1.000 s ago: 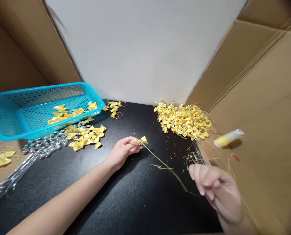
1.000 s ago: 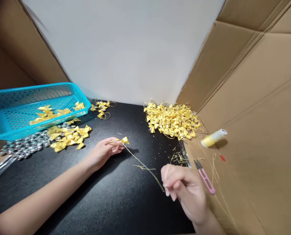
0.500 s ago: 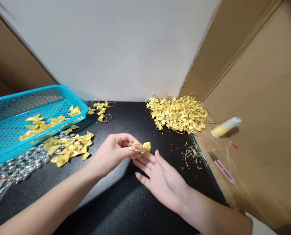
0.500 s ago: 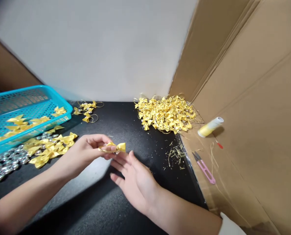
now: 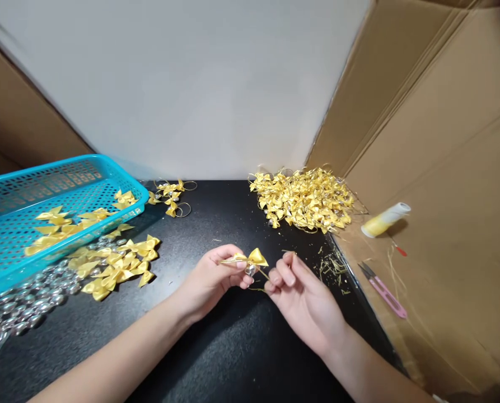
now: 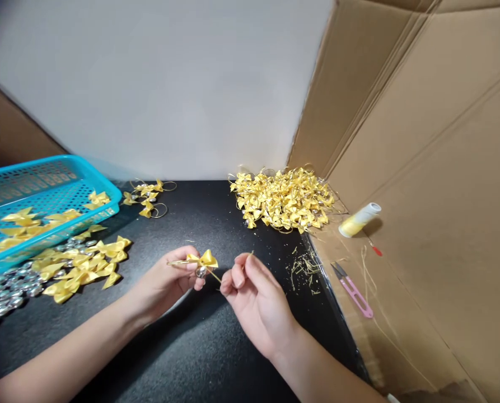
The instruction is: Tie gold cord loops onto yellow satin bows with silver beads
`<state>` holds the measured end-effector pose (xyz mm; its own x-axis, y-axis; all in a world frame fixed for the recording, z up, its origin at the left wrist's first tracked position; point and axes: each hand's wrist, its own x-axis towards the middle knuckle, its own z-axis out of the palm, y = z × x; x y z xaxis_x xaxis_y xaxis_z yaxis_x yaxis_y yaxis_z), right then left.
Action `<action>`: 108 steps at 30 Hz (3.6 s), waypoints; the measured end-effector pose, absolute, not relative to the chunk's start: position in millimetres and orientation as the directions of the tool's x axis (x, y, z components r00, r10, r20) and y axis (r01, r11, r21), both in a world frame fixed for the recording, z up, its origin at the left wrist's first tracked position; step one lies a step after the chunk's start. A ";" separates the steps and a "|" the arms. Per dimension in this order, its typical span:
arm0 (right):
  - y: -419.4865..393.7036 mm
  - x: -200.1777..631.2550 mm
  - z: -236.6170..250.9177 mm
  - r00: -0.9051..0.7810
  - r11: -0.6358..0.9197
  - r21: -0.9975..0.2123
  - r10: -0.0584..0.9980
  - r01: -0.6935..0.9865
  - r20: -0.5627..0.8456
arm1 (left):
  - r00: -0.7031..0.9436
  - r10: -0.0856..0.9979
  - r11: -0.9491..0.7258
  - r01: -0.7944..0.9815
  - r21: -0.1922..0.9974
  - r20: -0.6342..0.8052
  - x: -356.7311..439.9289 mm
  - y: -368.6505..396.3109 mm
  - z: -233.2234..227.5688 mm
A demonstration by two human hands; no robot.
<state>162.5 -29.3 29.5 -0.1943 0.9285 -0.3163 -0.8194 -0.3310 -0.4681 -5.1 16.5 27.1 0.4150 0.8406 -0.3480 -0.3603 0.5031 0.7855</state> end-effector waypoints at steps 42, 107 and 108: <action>58.0 220.0 40.3 0.226 0.068 -0.942 0.974 -0.329 -0.009 | 0.638 0.693 0.651 -0.353 0.672 -0.336 -9.7 8.4 -12.9; -23.8 161.2 -2.3 -0.104 0.416 -0.619 0.874 0.665 0.475 | 0.394 0.798 0.602 -0.511 0.614 -0.455 -2.3 0.4 -13.2; -23.4 161.8 -1.9 -0.116 0.423 -0.620 0.874 0.661 0.472 | 0.394 0.796 0.605 -0.508 0.613 -0.460 -2.3 0.4 -12.7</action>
<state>161.8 -23.4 -1.9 -0.1163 0.8736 0.4725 0.6608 0.4232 -0.6198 -2.3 0.4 -12.7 0.3936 0.7962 -0.4596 -0.5084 0.6050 0.6128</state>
